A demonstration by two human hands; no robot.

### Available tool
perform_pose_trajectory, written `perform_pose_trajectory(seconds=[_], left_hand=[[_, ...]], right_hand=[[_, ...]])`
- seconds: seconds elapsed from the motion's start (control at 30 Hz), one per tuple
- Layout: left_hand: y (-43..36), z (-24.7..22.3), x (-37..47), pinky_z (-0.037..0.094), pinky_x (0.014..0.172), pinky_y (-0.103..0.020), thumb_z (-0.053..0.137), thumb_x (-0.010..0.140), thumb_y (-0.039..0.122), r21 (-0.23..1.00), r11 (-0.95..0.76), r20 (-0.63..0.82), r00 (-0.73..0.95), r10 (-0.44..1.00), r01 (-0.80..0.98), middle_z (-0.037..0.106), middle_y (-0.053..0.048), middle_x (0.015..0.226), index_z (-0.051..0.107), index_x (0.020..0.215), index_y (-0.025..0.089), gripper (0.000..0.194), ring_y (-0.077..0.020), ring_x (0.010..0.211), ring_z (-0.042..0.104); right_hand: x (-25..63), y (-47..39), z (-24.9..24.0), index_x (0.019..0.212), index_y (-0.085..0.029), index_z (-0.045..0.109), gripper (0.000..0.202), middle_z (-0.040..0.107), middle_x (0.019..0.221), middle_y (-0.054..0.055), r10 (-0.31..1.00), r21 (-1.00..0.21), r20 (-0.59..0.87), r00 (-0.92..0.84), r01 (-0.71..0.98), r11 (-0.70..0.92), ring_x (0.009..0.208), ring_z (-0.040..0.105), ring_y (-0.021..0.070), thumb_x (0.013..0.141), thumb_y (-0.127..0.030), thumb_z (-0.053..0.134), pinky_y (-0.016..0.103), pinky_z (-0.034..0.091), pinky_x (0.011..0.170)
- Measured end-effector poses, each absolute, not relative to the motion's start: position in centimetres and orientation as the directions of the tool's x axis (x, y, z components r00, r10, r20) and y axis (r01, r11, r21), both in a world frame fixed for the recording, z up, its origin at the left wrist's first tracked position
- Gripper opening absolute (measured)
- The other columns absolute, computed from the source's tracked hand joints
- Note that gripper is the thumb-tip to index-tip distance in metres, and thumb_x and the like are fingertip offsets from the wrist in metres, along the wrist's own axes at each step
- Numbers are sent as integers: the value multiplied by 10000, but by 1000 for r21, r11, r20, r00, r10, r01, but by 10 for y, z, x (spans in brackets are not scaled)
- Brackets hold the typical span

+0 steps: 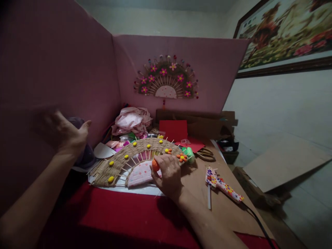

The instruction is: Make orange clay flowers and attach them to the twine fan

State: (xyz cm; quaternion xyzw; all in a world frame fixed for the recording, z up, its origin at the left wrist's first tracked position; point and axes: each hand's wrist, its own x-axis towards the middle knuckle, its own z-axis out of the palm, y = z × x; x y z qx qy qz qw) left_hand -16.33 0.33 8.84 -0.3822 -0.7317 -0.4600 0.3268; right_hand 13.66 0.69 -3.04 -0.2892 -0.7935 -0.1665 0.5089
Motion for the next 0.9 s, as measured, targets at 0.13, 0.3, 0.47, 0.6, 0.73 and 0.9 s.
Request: perform_pose_trajectory(seconds=[0.13,0.3,0.47,0.6,0.73,0.9], left_hand=[[5,84,-160,350,846,-600,618,750,399,300,433,832,-455,317,850,439,-275,1234,396,1232,47,637,-446,1127,403],[3,86,-159,405,765,-555,504,808,342,214,475,839,-410,359,854,461,-261,1176,467,1143,61,439,-421,1050,450],[4,90,-168,372,824,-579,538,769,321,224,405,869,-370,328,886,444,-243,1202,494,1143,58,459,-421,1082,428],[4,108,-163,307,954,-547,534,776,324,191,264,916,-268,299,945,384,-217,1298,416,1275,71,572,-386,1184,364],[27,123,-153,313,976,-493,588,688,287,37,110,845,-90,527,993,483,-201,1204,438,1229,31,618,-351,1135,432],[89,97,-155,441,770,-411,696,515,317,49,16,423,-35,905,999,599,-170,1015,542,1132,115,667,-359,957,550]], right_hand=[[136,6,-31,1115,-156,537,346,649,941,92,276,-27,902,-332,595,804,890,564,231,776,-176,608,416,477,808],[136,5,-32,1098,-154,545,337,647,931,92,289,-31,894,-342,598,801,892,568,233,769,-171,612,409,491,799],[135,3,-29,1104,-157,549,336,643,929,92,286,-21,891,-353,598,802,887,569,234,773,-174,604,405,493,794],[134,0,-28,1097,-157,550,329,640,910,87,302,-41,883,-359,581,813,859,566,226,773,-168,605,388,501,755],[134,-1,-29,1107,-156,545,345,640,919,89,300,-49,880,-368,559,828,860,561,227,768,-163,609,387,504,743],[134,-2,-27,1116,-160,541,358,640,916,89,307,-68,877,-369,538,840,848,563,224,764,-153,604,372,506,713]])
